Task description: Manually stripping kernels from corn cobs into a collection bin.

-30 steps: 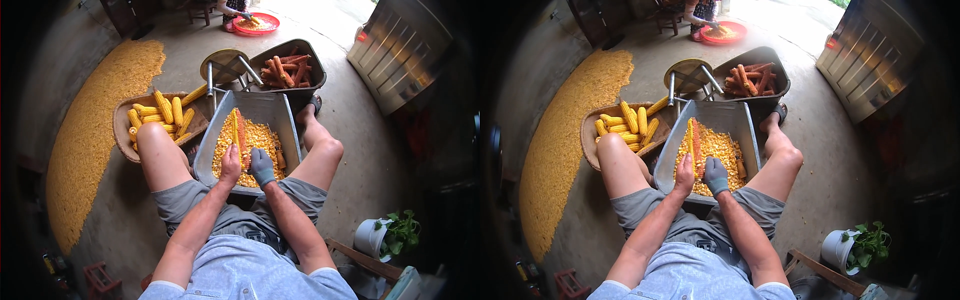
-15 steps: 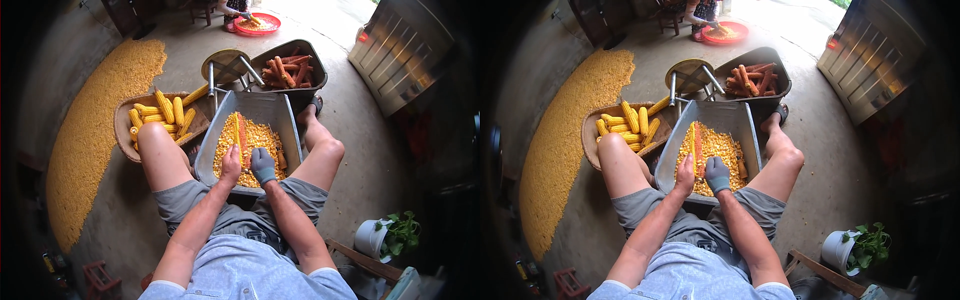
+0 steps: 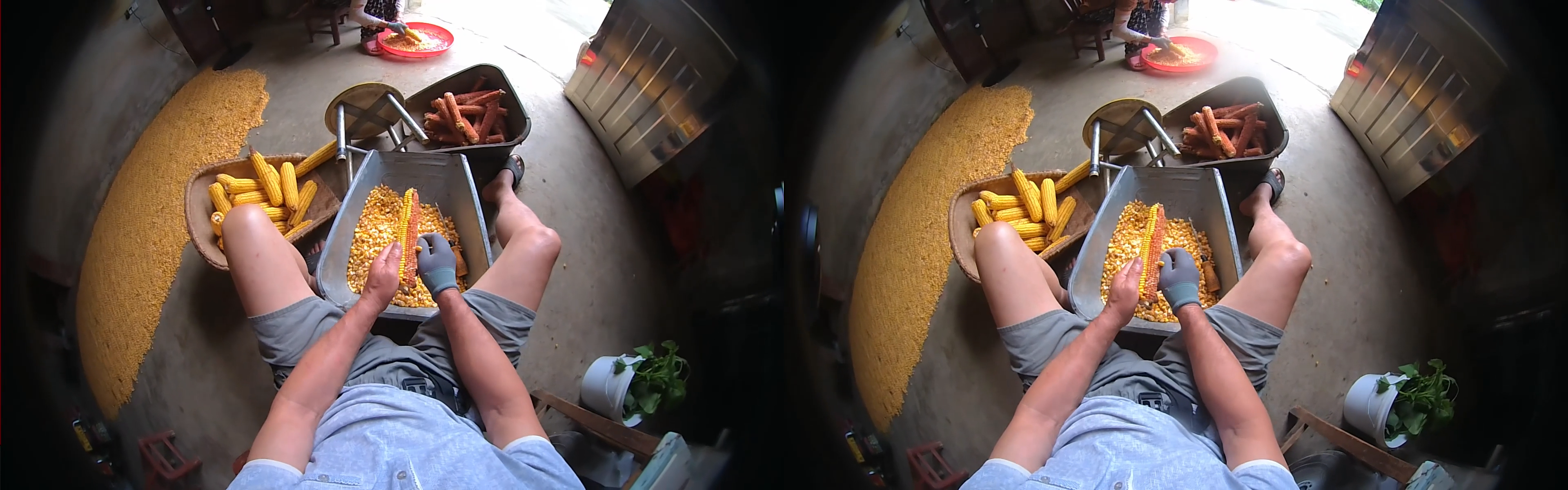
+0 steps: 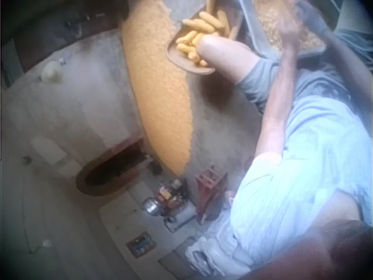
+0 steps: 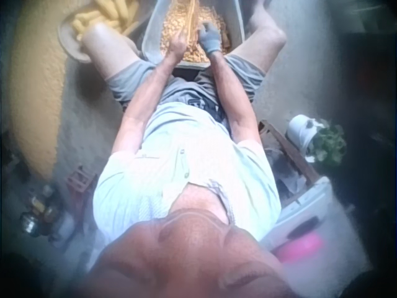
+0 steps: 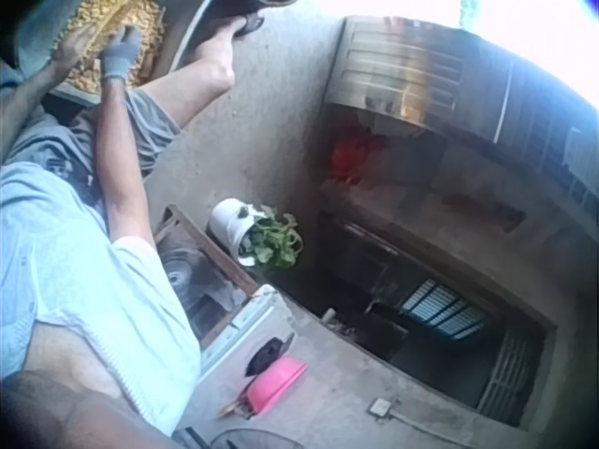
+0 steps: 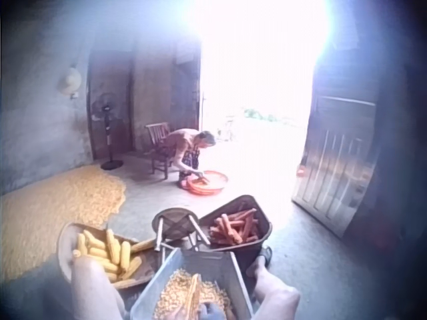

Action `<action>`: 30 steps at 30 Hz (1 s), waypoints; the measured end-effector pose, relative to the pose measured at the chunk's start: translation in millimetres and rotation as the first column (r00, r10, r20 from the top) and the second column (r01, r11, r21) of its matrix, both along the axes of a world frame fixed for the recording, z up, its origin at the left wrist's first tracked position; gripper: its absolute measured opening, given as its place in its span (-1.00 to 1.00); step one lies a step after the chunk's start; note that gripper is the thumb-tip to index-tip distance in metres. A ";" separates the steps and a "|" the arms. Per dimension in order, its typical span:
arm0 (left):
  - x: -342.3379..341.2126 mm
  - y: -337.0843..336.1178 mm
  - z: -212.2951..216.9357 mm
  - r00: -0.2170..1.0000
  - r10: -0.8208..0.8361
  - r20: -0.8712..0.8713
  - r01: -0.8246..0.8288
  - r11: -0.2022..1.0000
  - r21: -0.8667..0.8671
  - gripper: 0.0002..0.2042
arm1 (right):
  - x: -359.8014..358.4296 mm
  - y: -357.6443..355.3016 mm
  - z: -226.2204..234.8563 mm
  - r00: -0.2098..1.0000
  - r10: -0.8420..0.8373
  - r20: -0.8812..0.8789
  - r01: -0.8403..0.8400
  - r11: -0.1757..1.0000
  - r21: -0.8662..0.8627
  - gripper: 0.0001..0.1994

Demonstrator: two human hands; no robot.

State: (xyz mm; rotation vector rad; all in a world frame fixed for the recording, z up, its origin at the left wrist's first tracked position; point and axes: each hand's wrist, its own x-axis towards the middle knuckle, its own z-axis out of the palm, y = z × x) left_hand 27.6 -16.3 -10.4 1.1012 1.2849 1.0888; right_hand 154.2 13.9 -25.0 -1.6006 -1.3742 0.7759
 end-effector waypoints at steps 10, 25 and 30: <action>-8.7 9.7 -11.6 0.952 0.305 0.000 -0.305 0.950 0.063 -0.58 | -1.6 -30.3 35.4 0.963 0.248 -0.105 -0.223 0.953 0.205 -0.76; -11.9 8.9 -26.5 0.899 0.402 -0.172 -0.405 0.914 0.019 -0.58 | -16.9 -33.7 39.0 0.860 0.428 0.279 -0.498 0.823 0.274 -0.86; -9.7 7.1 -28.0 0.904 0.415 -0.098 -0.421 0.905 -0.052 -0.58 | -11.3 -30.6 36.3 0.830 0.476 0.291 -0.551 0.781 0.295 -0.86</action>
